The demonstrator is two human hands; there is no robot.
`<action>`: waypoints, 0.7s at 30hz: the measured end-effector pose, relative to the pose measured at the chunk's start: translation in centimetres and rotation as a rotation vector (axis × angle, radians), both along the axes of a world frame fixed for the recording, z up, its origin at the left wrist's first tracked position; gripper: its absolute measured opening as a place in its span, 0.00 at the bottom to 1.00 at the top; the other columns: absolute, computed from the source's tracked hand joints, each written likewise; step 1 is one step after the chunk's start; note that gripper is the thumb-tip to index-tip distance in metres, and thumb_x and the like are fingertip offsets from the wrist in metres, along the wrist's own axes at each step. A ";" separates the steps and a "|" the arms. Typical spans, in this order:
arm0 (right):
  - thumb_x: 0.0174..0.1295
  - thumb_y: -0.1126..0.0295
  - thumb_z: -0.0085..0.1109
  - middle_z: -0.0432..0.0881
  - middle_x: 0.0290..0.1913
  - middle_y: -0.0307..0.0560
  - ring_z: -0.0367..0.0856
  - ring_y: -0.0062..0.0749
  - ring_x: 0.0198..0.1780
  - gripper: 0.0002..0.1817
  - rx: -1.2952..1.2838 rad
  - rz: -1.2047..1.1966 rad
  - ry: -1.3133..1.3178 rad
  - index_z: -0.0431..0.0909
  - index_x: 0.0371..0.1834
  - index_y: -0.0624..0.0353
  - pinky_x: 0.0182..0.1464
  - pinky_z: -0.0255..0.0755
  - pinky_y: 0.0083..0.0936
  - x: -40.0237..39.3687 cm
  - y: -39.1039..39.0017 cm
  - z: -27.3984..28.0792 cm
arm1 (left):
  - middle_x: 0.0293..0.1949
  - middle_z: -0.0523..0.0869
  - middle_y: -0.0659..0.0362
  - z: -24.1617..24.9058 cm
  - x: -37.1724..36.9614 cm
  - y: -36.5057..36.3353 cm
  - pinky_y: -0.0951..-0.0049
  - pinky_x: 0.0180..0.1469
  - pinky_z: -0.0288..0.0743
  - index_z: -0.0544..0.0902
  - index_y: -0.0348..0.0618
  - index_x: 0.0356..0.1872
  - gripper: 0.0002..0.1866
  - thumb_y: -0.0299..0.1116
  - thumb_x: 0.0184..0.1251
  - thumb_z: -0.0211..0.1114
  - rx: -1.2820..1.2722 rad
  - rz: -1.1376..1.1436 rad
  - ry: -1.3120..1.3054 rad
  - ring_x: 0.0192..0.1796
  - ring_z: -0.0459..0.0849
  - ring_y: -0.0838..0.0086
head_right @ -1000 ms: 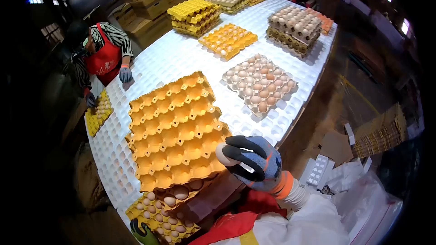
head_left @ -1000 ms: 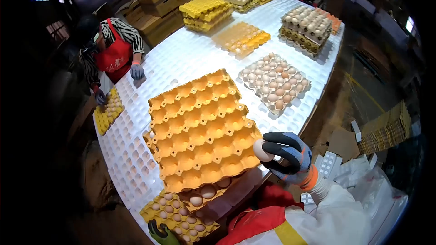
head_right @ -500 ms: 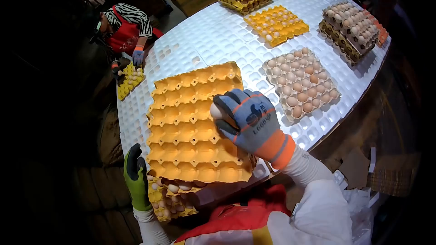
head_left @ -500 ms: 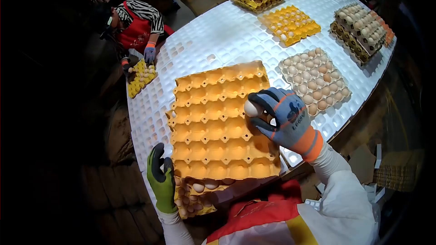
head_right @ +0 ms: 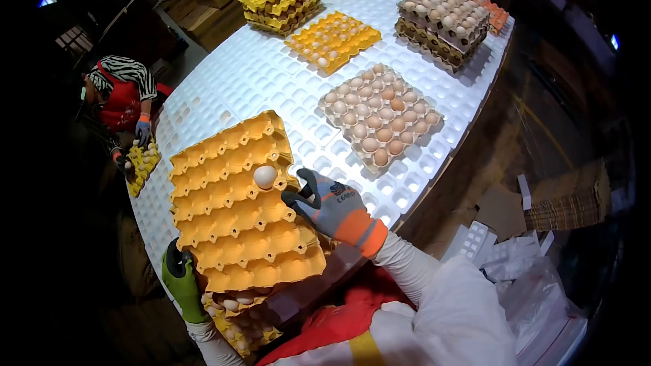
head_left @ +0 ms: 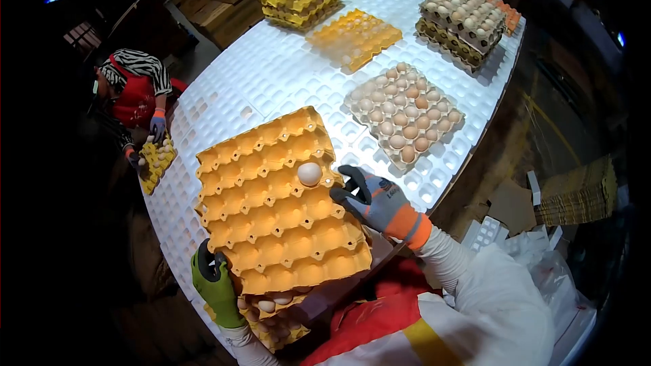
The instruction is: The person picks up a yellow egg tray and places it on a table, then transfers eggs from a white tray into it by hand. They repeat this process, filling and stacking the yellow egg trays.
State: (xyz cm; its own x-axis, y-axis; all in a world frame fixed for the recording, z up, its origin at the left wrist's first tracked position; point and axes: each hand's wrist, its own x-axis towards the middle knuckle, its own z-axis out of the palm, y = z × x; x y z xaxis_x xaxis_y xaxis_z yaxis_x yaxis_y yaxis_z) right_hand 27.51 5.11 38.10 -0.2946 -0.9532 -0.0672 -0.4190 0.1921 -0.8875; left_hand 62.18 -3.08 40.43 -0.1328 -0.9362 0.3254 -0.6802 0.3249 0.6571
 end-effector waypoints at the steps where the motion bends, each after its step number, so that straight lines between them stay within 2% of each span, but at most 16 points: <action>1: 0.70 0.47 0.62 0.87 0.50 0.56 0.88 0.48 0.49 0.33 -0.044 -0.037 0.038 0.71 0.70 0.58 0.50 0.80 0.36 0.7 0.6 -0.4 | 0.49 0.84 0.54 0.5 0.1 0.0 0.69 0.46 0.77 0.82 0.34 0.58 0.18 0.30 0.71 0.64 -0.005 -0.016 0.014 0.43 0.84 0.69; 2: 0.72 0.50 0.61 0.87 0.51 0.58 0.88 0.49 0.51 0.32 -0.093 -0.073 0.081 0.70 0.71 0.59 0.51 0.80 0.35 1.2 1.1 -0.9 | 0.50 0.83 0.55 1.2 -0.4 0.2 0.69 0.46 0.77 0.82 0.34 0.59 0.18 0.30 0.71 0.64 -0.010 -0.006 0.040 0.44 0.84 0.70; 4: 0.75 0.57 0.58 0.87 0.46 0.55 0.89 0.44 0.45 0.27 -0.426 -0.077 -0.040 0.70 0.71 0.59 0.48 0.79 0.34 0.4 1.2 -1.3 | 0.51 0.83 0.56 3.0 -2.1 0.8 0.70 0.46 0.77 0.82 0.34 0.59 0.18 0.31 0.72 0.63 -0.013 0.027 0.093 0.45 0.83 0.70; 5: 0.75 0.61 0.57 0.86 0.42 0.52 0.86 0.33 0.40 0.25 -0.210 -0.106 -0.225 0.70 0.71 0.58 0.45 0.77 0.32 -0.3 2.0 2.2 | 0.55 0.83 0.56 3.5 -2.9 0.5 0.71 0.46 0.76 0.82 0.33 0.60 0.19 0.32 0.73 0.63 -0.081 -0.044 0.133 0.48 0.82 0.71; 6: 0.74 0.62 0.59 0.85 0.44 0.44 0.81 0.25 0.39 0.25 -0.261 -0.098 -0.471 0.70 0.71 0.58 0.44 0.76 0.30 -1.4 2.4 0.2 | 0.57 0.83 0.54 4.3 -4.3 0.6 0.71 0.49 0.76 0.82 0.33 0.61 0.19 0.31 0.72 0.64 -0.070 -0.061 0.190 0.51 0.82 0.71; 7: 0.74 0.63 0.59 0.83 0.53 0.42 0.79 0.26 0.50 0.26 -0.269 -0.140 -0.506 0.70 0.72 0.60 0.53 0.73 0.28 -2.8 2.9 0.4 | 0.60 0.83 0.53 5.7 -6.5 0.8 0.69 0.54 0.76 0.81 0.33 0.63 0.22 0.29 0.70 0.66 -0.058 -0.131 0.214 0.56 0.82 0.68; 8: 0.73 0.64 0.59 0.80 0.63 0.41 0.78 0.28 0.61 0.27 -0.278 -0.182 -0.541 0.70 0.72 0.61 0.63 0.70 0.25 -4.1 3.4 0.7 | 0.64 0.81 0.52 6.4 -7.8 0.2 0.66 0.62 0.75 0.78 0.34 0.67 0.26 0.29 0.68 0.68 -0.076 -0.225 0.084 0.63 0.81 0.65; 9: 0.74 0.67 0.57 0.80 0.63 0.43 0.78 0.29 0.63 0.23 -0.334 -0.255 -0.532 0.73 0.70 0.62 0.64 0.73 0.29 -6.3 3.7 -1.2 | 0.68 0.79 0.52 7.5 -9.0 -0.2 0.64 0.67 0.72 0.75 0.35 0.71 0.30 0.31 0.68 0.69 0.053 -0.422 0.198 0.66 0.79 0.65; 10: 0.75 0.71 0.53 0.80 0.63 0.45 0.78 0.30 0.64 0.20 -0.169 -0.263 -0.300 0.75 0.68 0.63 0.64 0.75 0.31 -9.3 5.1 -2.2 | 0.69 0.78 0.52 8.9 -9.9 0.2 0.64 0.69 0.71 0.72 0.35 0.73 0.33 0.34 0.68 0.70 0.255 -0.495 0.416 0.68 0.77 0.66; 11: 0.70 0.73 0.55 0.80 0.64 0.51 0.78 0.37 0.65 0.22 -0.321 -0.248 -0.223 0.77 0.67 0.63 0.65 0.75 0.33 -12.0 5.9 -5.3 | 0.72 0.75 0.52 9.3 -9.2 0.0 0.64 0.69 0.69 0.70 0.33 0.74 0.38 0.48 0.71 0.69 0.183 -0.545 0.400 0.69 0.76 0.66; 12: 0.65 0.75 0.57 0.79 0.64 0.58 0.78 0.45 0.67 0.24 -0.470 -0.234 -0.139 0.78 0.66 0.64 0.66 0.75 0.34 -14.7 6.7 -8.2 | 0.71 0.76 0.52 9.6 -7.6 0.2 0.63 0.69 0.69 0.70 0.33 0.73 0.41 0.53 0.69 0.70 0.124 -0.423 0.376 0.69 0.76 0.66; 14: 0.66 0.74 0.57 0.78 0.66 0.57 0.77 0.43 0.67 0.26 -0.415 -0.340 0.036 0.74 0.69 0.63 0.67 0.73 0.34 -20.8 8.5 -13.7 | 0.70 0.77 0.52 8.5 -1.8 -0.1 0.65 0.68 0.70 0.72 0.33 0.72 0.36 0.49 0.73 0.67 -0.089 -0.298 0.346 0.70 0.75 0.68; 16: 0.68 0.74 0.58 0.77 0.68 0.57 0.76 0.41 0.68 0.28 -0.299 -0.422 0.266 0.70 0.72 0.63 0.69 0.72 0.33 -28.0 10.1 -20.7 | 0.66 0.80 0.52 5.8 5.6 1.5 0.66 0.66 0.73 0.75 0.32 0.69 0.27 0.41 0.78 0.62 -0.128 0.015 0.389 0.67 0.78 0.70; 17: 0.68 0.74 0.58 0.76 0.69 0.57 0.75 0.40 0.69 0.29 -0.245 -0.434 0.408 0.68 0.74 0.62 0.70 0.71 0.33 -31.3 10.5 -24.0 | 0.63 0.81 0.51 4.4 8.7 3.0 0.70 0.66 0.73 0.76 0.31 0.68 0.23 0.24 0.74 0.57 -0.099 0.228 0.499 0.64 0.80 0.68; 20: 0.69 0.74 0.61 0.72 0.72 0.56 0.72 0.39 0.71 0.34 -0.081 -0.393 0.833 0.62 0.78 0.59 0.72 0.68 0.32 -36.8 9.3 -29.8 | 0.52 0.86 0.59 -2.3 19.9 9.3 0.79 0.56 0.75 0.81 0.32 0.62 0.18 0.20 0.74 0.56 -0.018 0.645 0.585 0.51 0.82 0.78; 21: 0.67 0.72 0.64 0.70 0.75 0.55 0.71 0.39 0.73 0.38 -0.093 -0.340 0.775 0.59 0.80 0.56 0.74 0.66 0.32 -40.0 8.7 -32.9 | 0.52 0.85 0.61 -5.3 24.0 11.8 0.80 0.53 0.75 0.81 0.33 0.61 0.18 0.18 0.74 0.56 -0.063 0.670 0.413 0.49 0.80 0.80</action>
State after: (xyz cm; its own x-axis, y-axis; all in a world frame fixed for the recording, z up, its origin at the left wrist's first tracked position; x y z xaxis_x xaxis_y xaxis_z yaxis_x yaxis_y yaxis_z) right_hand -12.50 13.79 5.21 -0.4966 -0.7961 0.3458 -0.8474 0.3585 -0.3917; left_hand 86.16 8.75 35.14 0.5965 -0.7522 0.2800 -0.4489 -0.0235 0.8933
